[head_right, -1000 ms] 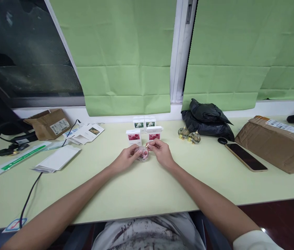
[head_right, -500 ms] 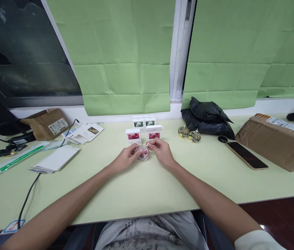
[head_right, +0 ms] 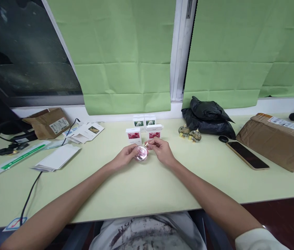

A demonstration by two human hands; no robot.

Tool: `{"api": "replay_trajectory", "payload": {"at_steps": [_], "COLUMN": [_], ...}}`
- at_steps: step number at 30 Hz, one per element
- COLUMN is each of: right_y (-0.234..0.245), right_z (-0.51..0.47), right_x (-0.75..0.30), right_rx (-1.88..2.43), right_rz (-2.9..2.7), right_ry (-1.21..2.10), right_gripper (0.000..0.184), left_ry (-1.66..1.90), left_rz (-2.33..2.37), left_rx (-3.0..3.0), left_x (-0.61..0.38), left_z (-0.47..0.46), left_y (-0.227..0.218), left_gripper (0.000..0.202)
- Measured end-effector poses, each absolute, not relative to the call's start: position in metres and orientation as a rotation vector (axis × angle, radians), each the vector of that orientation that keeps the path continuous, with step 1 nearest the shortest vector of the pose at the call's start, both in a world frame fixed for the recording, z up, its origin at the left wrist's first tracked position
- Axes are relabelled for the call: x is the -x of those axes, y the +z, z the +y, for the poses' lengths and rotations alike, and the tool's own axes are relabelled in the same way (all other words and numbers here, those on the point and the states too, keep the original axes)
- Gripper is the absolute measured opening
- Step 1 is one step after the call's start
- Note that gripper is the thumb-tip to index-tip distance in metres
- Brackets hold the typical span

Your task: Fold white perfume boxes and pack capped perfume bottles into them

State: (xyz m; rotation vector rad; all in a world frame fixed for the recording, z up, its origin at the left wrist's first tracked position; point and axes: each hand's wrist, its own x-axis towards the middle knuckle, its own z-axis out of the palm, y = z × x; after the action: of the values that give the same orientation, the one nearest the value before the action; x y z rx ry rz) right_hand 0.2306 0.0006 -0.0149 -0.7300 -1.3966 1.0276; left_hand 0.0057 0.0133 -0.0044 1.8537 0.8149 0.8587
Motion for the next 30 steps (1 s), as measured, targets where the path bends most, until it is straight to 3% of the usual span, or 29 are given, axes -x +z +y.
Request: {"api": "replay_trajectory", "payload": {"at_steps": [19, 30], "right_y": [-0.013, -0.01], "right_z": [0.0, 0.0], "right_x": [-0.23, -0.237], "right_rx": [0.786, 0.858], "right_rz": [-1.294, -1.437], "right_ry": [1.053, 0.878], "right_gripper": [0.039, 0.028], "left_ry": [0.92, 0.922], "left_rz": [1.038, 1.058], "left_rx": [-2.143, -2.221], "left_x": [-0.008, -0.011], "left_z": [-0.001, -0.002], "left_y": [0.01, 0.009], "left_gripper": [0.042, 0.041]}}
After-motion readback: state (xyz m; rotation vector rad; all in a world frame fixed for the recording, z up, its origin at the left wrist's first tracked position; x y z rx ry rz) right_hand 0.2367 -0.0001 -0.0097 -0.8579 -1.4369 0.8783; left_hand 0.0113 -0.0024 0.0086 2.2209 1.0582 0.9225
